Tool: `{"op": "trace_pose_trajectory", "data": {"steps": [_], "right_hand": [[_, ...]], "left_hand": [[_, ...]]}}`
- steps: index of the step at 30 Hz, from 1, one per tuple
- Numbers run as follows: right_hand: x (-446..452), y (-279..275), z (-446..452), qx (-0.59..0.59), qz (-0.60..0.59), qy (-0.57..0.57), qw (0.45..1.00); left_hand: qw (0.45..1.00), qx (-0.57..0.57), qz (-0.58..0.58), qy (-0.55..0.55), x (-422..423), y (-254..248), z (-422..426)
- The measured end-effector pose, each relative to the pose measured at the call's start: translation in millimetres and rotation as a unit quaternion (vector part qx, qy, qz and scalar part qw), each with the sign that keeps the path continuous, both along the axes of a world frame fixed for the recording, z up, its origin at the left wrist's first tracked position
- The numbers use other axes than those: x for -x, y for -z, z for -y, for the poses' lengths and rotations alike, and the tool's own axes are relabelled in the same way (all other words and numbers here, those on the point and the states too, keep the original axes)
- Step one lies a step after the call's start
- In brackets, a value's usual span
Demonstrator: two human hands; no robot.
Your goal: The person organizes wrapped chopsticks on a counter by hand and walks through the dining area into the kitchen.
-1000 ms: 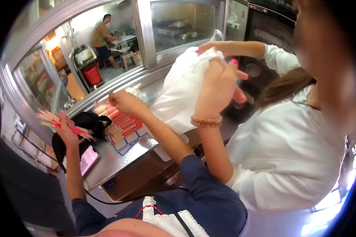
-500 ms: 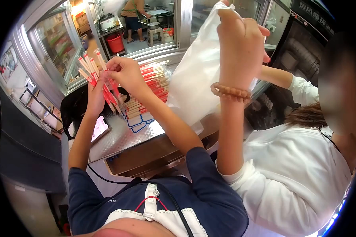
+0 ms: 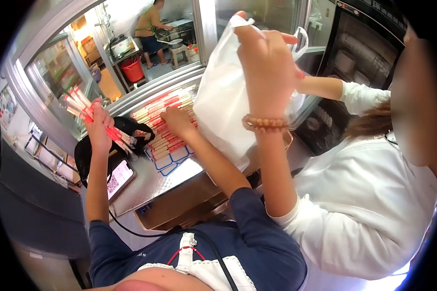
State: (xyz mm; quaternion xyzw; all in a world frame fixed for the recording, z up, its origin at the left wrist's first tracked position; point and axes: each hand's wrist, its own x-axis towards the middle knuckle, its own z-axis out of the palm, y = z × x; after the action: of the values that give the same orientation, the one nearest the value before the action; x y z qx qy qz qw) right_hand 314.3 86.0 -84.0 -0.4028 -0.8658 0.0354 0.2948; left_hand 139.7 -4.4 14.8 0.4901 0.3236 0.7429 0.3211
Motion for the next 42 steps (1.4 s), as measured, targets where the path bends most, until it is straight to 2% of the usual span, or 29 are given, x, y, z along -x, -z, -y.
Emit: {"op": "trace_pose_trajectory", "data": {"steps": [1,5,13,16,23,26,27,30,32,35,38,41,42], "right_hand": [[0,2,0,-0.030,-0.009,-0.006,0.999],[-1,2,6,-0.024,0.028,0.022,0.999],[-2,1,19,-0.106,0.062,0.033,0.992],[-2,-3,23,-0.096,0.056,0.023,0.994],[-23,-52,29,0.028,-0.130,-0.034,0.991],[-28,-73,46,0.036,-0.174,-0.013,0.984],[-31,-75,42,0.090,-0.178,-0.047,0.979],[-32,-39,26,0.067,-0.056,-0.140,0.986],[-32,-18,24,0.111,0.022,-0.109,0.988],[-35,-17,30,0.156,0.122,-0.044,0.979],[-41,-23,23,0.109,0.125,-0.061,0.984],[-46,-27,20,0.018,0.049,-0.062,0.997],[-46,-33,23,0.039,0.008,-0.076,0.996]], "left_hand": [[1.000,0.016,0.009,-0.007,-3,-2,2],[0.998,0.016,0.053,0.005,-3,-1,6],[0.998,0.005,0.062,0.032,10,8,26],[0.998,0.006,0.049,0.035,15,10,31],[0.997,0.016,0.061,0.045,19,16,24],[0.995,0.019,0.067,0.074,8,19,23],[0.995,0.014,0.062,0.080,7,20,22],[0.994,0.022,0.047,0.092,9,24,21],[0.994,0.024,0.045,0.093,11,26,18],[0.996,0.026,0.043,0.072,15,23,18],[0.996,0.025,0.046,0.072,15,24,19],[0.996,0.013,0.034,0.080,14,22,18],[0.996,0.011,0.028,0.084,13,22,19]]}}
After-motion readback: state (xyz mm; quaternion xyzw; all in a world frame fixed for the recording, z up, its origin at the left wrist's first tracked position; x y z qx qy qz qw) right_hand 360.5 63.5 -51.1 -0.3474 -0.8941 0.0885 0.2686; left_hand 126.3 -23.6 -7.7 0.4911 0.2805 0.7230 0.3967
